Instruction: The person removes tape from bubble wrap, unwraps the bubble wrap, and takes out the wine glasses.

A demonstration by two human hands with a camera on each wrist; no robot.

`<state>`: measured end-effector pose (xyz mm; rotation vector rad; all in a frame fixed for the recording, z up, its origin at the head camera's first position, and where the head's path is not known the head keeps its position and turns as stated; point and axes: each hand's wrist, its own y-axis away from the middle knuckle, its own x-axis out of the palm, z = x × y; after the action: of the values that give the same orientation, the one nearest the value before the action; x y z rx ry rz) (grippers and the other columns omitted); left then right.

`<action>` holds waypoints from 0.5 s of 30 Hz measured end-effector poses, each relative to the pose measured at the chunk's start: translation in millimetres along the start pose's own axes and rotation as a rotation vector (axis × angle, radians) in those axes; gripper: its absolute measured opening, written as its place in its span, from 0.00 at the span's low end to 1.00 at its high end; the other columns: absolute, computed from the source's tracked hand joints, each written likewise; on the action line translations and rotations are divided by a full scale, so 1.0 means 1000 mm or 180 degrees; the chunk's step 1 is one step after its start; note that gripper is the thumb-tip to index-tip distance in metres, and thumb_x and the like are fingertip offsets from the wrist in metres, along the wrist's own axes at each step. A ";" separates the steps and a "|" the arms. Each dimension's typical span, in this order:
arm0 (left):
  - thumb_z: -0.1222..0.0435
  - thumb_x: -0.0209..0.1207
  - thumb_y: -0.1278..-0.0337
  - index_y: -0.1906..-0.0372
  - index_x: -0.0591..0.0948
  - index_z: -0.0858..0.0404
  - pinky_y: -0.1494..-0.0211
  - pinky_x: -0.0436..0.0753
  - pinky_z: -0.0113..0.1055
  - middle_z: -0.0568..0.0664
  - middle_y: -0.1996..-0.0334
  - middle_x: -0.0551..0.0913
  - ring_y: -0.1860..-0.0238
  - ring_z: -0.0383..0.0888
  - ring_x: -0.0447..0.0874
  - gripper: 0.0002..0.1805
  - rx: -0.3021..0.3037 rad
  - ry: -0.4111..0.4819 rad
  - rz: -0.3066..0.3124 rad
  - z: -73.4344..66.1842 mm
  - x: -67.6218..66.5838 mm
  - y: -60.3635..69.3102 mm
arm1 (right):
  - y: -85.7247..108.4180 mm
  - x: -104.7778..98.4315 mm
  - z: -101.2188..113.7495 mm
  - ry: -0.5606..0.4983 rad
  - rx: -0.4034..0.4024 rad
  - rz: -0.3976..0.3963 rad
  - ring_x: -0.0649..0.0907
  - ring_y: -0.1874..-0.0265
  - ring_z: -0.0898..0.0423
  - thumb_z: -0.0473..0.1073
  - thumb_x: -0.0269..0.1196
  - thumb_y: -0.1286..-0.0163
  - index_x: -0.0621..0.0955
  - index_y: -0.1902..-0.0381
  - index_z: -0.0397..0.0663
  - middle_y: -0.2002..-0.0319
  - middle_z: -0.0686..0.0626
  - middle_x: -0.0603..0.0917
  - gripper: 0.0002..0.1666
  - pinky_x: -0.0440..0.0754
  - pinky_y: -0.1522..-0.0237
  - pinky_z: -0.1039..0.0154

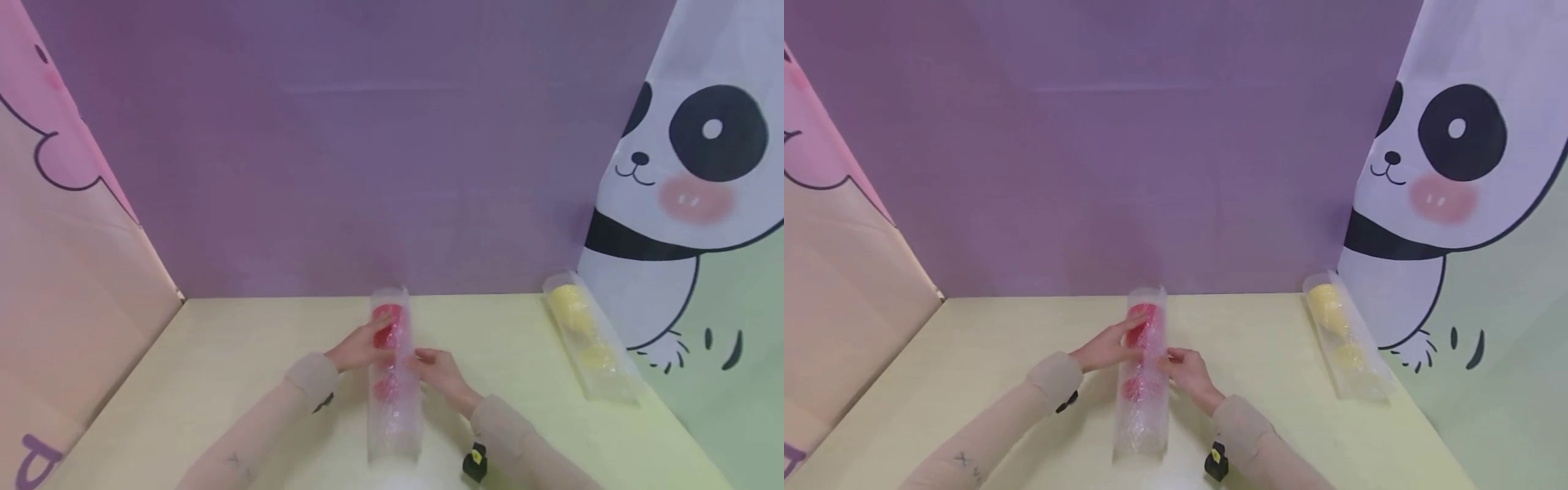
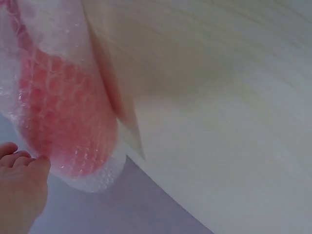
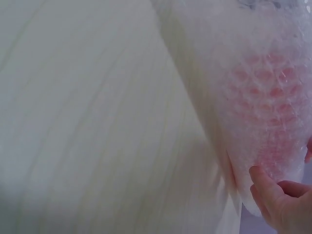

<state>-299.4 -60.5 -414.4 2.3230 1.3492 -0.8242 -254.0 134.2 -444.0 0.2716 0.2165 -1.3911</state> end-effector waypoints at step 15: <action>0.49 0.66 0.56 0.28 0.49 0.48 0.32 0.60 0.56 0.49 0.27 0.47 0.29 0.56 0.47 0.52 0.0010 0.0005 0.0038 0.019 0.004 -0.009 | -0.005 0.000 -0.008 0.0065 -0.0103 -0.0047 0.80 0.51 0.42 0.47 0.60 0.37 0.71 0.44 0.29 0.48 0.32 0.77 0.31 0.81 0.51 0.55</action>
<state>-311.6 -63.7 -432.0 2.3322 1.3344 -0.8217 -259.1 136.1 -451.6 0.2579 0.2581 -1.3988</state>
